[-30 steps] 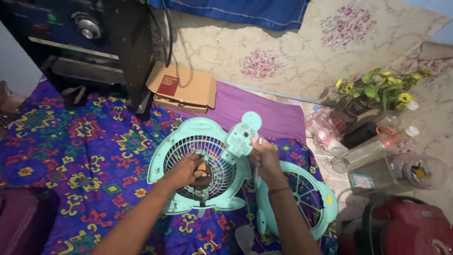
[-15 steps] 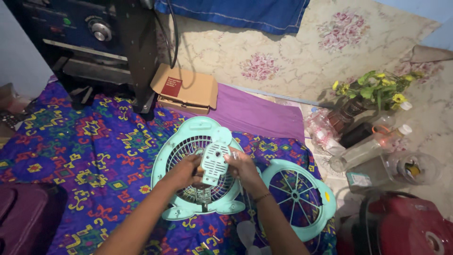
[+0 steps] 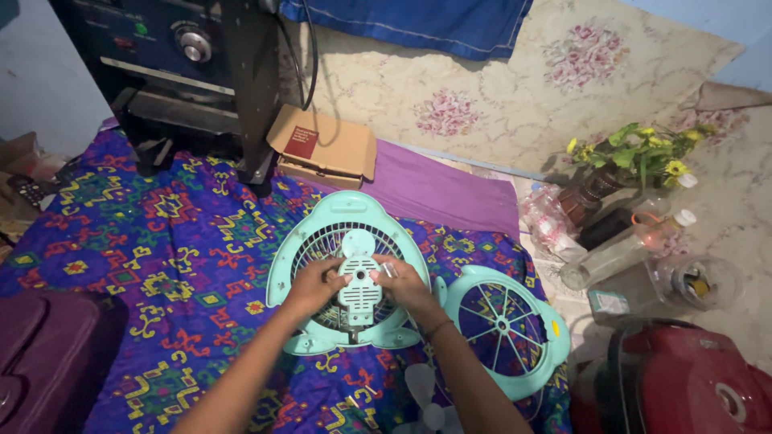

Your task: The person removes the front grill and fan blade from a light green electric fan, then uses a screwdriver to loosen and remove the central hub nut. The person then removes the hub and places the parts on the table.

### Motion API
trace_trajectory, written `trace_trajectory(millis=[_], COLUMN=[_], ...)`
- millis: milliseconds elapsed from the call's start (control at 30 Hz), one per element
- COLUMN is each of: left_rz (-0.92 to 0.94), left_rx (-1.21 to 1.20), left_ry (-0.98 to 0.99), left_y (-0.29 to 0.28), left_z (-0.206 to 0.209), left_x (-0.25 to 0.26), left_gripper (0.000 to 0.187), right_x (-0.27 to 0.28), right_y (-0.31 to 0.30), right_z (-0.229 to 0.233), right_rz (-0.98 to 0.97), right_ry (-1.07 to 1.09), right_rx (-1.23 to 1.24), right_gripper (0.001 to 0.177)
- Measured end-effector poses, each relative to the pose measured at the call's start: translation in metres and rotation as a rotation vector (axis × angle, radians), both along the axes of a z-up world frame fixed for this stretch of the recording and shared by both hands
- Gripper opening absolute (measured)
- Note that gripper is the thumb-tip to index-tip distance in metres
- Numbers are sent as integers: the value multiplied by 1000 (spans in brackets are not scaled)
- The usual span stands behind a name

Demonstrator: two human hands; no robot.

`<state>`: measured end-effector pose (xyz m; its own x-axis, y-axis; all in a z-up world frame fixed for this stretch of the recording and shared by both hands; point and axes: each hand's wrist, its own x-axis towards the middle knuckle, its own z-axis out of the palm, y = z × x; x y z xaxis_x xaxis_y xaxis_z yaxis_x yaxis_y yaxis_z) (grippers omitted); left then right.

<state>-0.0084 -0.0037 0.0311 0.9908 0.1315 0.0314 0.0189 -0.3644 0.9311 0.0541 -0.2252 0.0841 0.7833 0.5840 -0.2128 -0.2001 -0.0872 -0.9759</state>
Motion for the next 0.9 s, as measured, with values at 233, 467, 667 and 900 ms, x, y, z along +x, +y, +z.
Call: trace_trajectory(millis=[233,467,667,900], left_rz=[67,105,102,153], left_rx=[115,118,144,206], left_ry=[-31,24,23,-40], left_y=[-1,-5,-4,-6], left_z=[-17,-26,-42,-67], left_x=[-7,-4,2,15], left_gripper=[45,44,43,44], right_x=[-4,-5,1,15], right_y=[7,11,10,10], right_z=[-13,-18,-30,-56], right_rz=[14,-15,4,3], right_ry=[-148,-202,-335,-451], right_rx=[-156,-210,-331,-417], right_gripper=[41,41,40,39])
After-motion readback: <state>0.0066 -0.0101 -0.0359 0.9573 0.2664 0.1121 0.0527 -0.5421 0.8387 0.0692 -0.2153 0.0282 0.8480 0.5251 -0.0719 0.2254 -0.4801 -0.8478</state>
